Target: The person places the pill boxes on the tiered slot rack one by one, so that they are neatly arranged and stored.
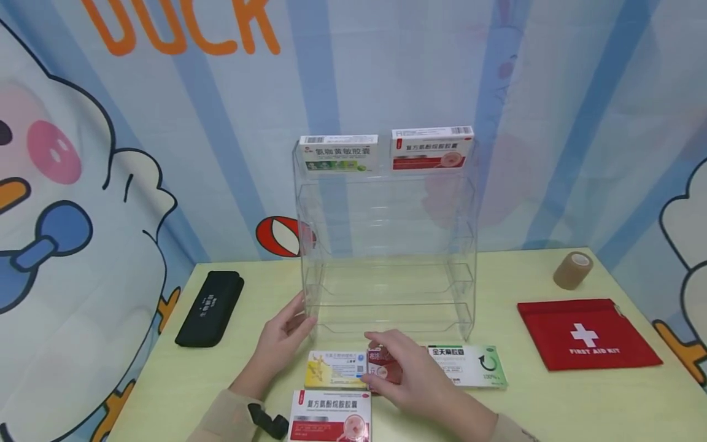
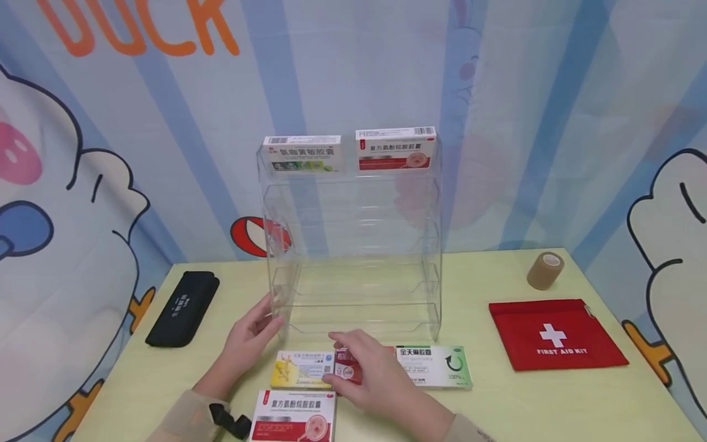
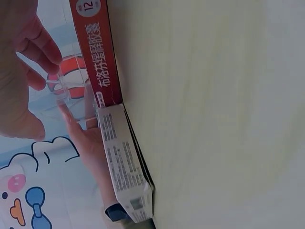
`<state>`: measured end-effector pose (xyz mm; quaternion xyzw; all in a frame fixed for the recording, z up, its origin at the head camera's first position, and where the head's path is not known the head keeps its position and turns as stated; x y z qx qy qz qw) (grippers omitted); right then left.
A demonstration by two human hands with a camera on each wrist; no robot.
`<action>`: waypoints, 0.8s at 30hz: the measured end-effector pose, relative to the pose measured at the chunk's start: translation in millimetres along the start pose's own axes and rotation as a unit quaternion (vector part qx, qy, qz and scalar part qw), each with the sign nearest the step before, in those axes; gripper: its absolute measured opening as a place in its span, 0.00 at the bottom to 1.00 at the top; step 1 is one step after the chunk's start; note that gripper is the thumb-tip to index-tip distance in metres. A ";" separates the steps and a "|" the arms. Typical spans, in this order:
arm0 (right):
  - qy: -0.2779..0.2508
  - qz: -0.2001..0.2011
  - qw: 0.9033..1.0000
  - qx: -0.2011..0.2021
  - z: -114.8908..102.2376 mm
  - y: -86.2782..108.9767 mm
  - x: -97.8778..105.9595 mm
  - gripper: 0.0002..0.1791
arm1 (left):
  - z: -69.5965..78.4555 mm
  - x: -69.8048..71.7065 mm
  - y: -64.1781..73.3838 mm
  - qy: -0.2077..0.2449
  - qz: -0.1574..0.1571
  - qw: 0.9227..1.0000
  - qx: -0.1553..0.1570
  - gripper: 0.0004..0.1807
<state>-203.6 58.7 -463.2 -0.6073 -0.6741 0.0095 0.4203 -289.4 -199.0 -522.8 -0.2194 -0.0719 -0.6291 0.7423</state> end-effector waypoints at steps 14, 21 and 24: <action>0.080 -0.104 0.991 -0.011 -9.4 30.3 -26.6 0.42 | -1.3 -0.3 -0.9 0.000 -0.001 1.000 0.003 0.38; 0.083 -0.123 0.989 0.025 -14.3 33.9 -33.4 0.40 | 0.2 0.6 -1.1 0.000 0.000 1.000 0.004 0.37; 0.085 -0.129 0.987 0.041 -15.9 35.1 -34.7 0.40 | 0.7 0.7 -1.1 0.001 -0.001 1.000 0.006 0.37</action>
Point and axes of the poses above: each hand's wrist, its own y-axis away from the middle knuckle, its own x-axis out of the back of the hand, z = x × y, the point moved 9 cm from there along -y, towards the middle knuckle, and after that the axes turned 15 degrees about z, right-handed, at the moved point
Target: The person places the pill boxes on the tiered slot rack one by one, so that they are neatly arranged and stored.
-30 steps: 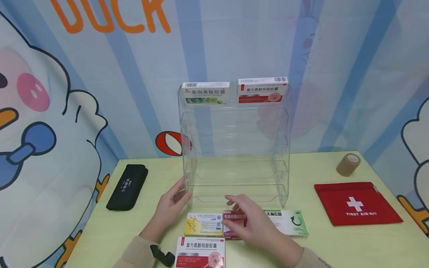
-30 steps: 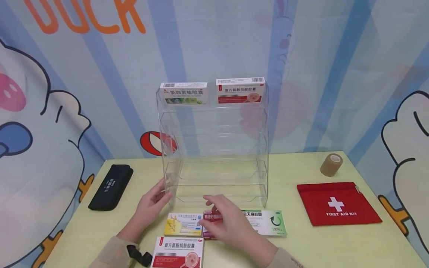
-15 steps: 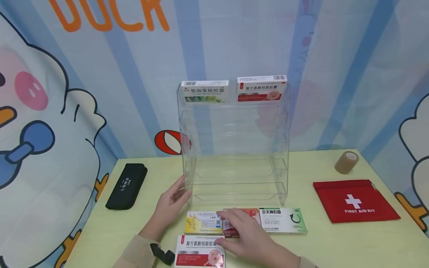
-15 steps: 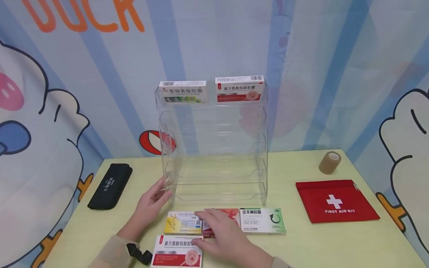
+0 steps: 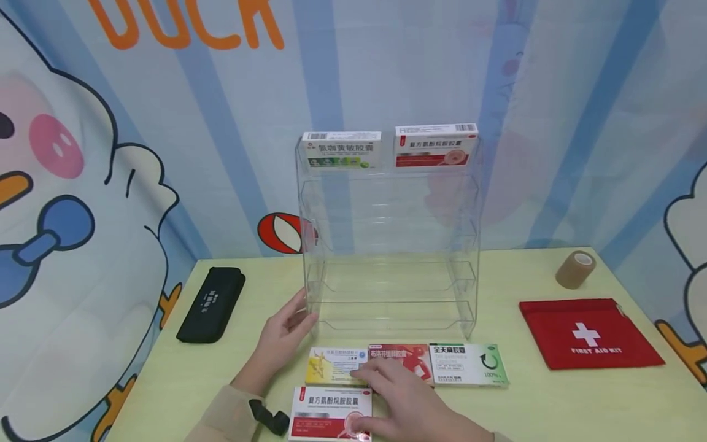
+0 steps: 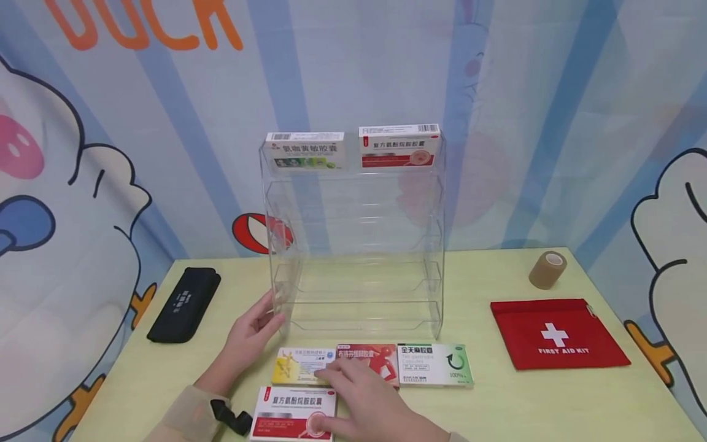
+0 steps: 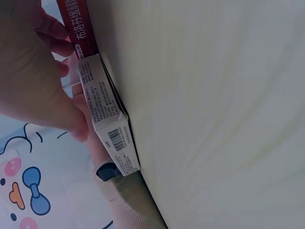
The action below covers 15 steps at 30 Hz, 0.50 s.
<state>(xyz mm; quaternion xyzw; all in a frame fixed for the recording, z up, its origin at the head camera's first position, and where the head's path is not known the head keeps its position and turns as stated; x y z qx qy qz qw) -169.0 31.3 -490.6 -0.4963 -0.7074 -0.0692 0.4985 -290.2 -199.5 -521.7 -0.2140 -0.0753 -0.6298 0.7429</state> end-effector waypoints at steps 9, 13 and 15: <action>0.019 -0.002 0.999 0.040 -5.9 1.4 -1.2 0.36 | 1.9 -1.9 -0.2 -0.006 -0.003 1.000 -0.003 0.38; 0.029 -0.011 0.999 0.042 -6.2 1.1 -4.1 0.36 | 2.2 -0.3 0.2 -0.006 -0.001 1.000 -0.003 0.37; 0.032 -0.027 0.999 0.033 -5.3 0.8 -6.3 0.37 | 1.5 0.2 0.5 -0.004 0.000 1.000 -0.004 0.37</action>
Point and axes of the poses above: each hand's wrist, its own y-axis away from the middle knuckle, its own x-axis out of the back of the hand, z = x × y, the point moved 9 cm from there along -y, towards the middle knuckle, and after that the axes turned 15 degrees about z, right-handed, at the moved point
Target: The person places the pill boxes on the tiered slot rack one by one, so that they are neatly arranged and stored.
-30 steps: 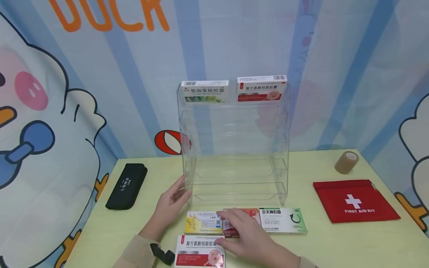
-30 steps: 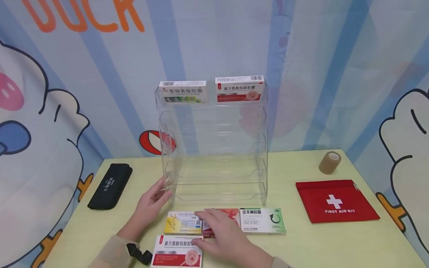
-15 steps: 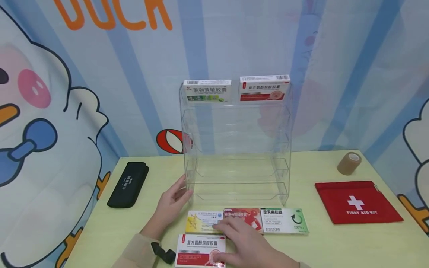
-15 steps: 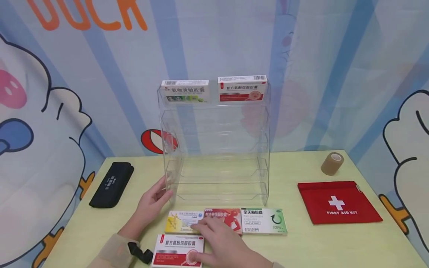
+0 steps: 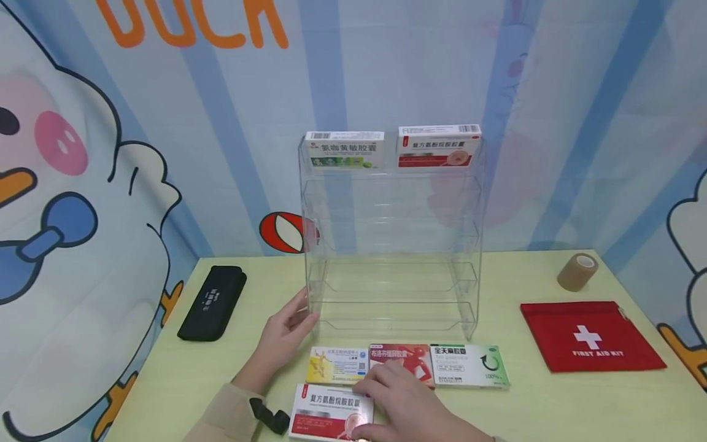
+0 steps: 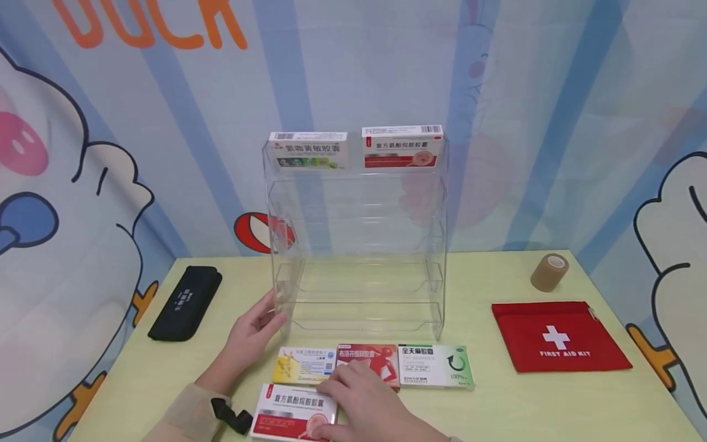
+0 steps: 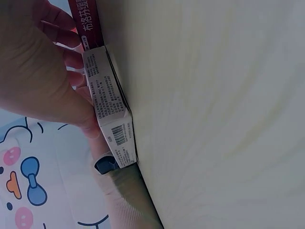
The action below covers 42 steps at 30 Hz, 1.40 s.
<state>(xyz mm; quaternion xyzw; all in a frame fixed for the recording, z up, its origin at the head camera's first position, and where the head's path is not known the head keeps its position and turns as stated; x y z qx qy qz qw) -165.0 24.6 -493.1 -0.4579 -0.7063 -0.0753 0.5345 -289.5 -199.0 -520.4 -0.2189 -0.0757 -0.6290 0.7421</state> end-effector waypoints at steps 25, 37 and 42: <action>-0.042 -0.001 0.998 -0.048 1.1 0.4 6.9 0.41 | -1.9 -1.2 -0.4 0.002 0.002 1.000 0.003 0.38; -0.140 -0.032 0.977 -0.160 13.8 0.9 5.7 0.29 | -2.0 -1.4 -0.1 0.004 0.001 1.000 -0.002 0.37; -0.153 -0.021 0.973 -0.173 17.8 0.5 10.7 0.25 | -3.3 -1.6 -0.9 0.004 0.003 1.000 -0.001 0.38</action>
Point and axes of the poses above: each hand's wrist, its own y-axis away from the middle knuckle, its own x-axis out of the back of the hand, z = x × y, the point moved 9 cm from there along -y, towards the middle knuckle, and after that the axes turned 15 degrees about z, right-handed, at the moved point
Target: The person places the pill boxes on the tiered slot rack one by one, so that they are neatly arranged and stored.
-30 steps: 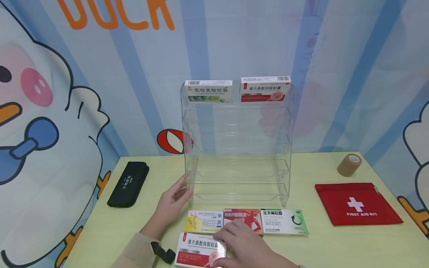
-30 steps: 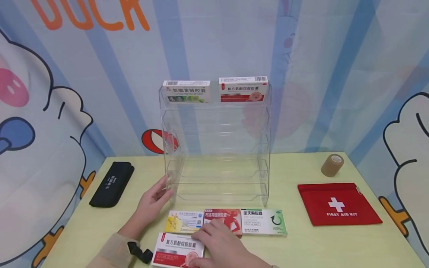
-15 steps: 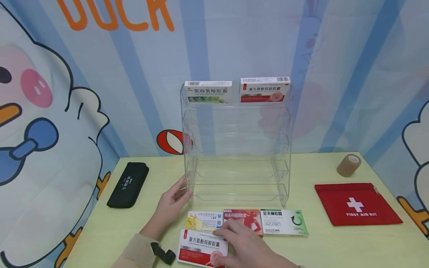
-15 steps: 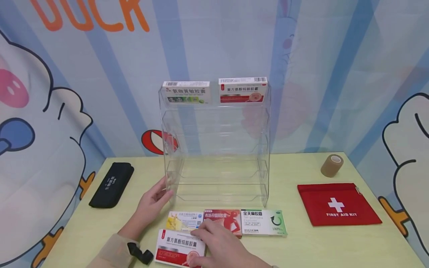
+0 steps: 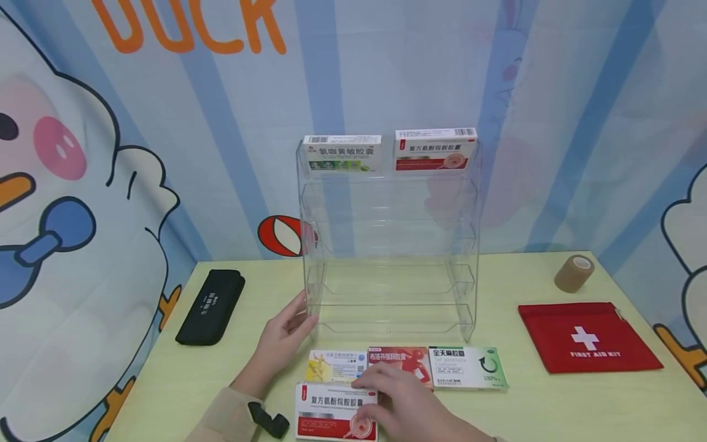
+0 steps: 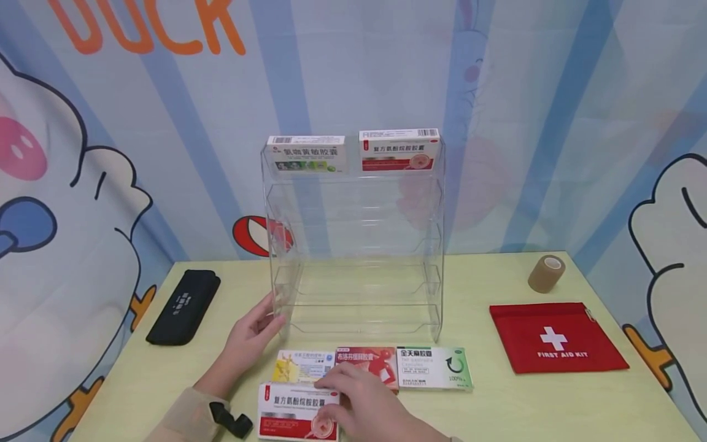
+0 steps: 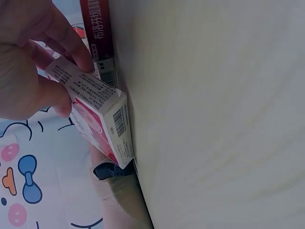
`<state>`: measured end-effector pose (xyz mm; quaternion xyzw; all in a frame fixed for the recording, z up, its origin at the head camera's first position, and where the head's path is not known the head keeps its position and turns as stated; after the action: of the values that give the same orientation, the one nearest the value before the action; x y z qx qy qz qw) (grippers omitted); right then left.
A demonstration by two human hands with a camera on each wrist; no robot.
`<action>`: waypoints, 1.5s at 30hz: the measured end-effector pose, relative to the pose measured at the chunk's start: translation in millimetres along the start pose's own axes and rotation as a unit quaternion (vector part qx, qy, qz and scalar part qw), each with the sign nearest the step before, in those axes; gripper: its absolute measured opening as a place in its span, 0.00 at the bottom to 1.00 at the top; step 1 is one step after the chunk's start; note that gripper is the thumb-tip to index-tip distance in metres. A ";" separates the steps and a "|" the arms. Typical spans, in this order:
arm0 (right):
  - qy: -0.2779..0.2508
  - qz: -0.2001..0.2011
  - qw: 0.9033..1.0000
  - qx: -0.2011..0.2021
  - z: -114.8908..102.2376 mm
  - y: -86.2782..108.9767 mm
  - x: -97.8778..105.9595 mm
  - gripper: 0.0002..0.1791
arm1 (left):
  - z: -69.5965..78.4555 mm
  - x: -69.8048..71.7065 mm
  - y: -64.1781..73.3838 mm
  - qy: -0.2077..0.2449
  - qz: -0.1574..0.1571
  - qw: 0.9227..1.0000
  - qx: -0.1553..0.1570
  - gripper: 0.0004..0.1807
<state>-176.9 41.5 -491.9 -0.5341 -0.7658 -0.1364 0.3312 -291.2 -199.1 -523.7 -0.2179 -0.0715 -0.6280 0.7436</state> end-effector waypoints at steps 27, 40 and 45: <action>-0.001 0.320 0.932 0.168 -33.4 -31.9 131.0 0.22 | -0.9 -1.3 0.3 -0.012 0.002 1.000 0.014 0.38; 0.053 0.404 0.885 0.224 -54.2 -69.7 189.3 0.21 | 1.0 -0.1 0.3 -0.009 0.004 1.000 -0.002 0.37; 0.058 0.426 0.868 0.247 -63.7 -84.0 205.4 0.20 | 2.5 0.3 0.3 -0.012 0.004 1.000 0.001 0.37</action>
<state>-273.3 122.2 -298.2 -0.7002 -0.4518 0.1806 0.5224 -290.5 -198.3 -521.5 -0.2251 -0.0797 -0.6227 0.7452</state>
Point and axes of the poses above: each hand's wrist, its own y-axis away from the middle knuckle, its own x-axis out of the back of the hand, z = x × y, the point moved 9 cm from there along -y, towards the middle knuckle, and after that the axes turned 15 degrees about z, right-handed, at the moved point
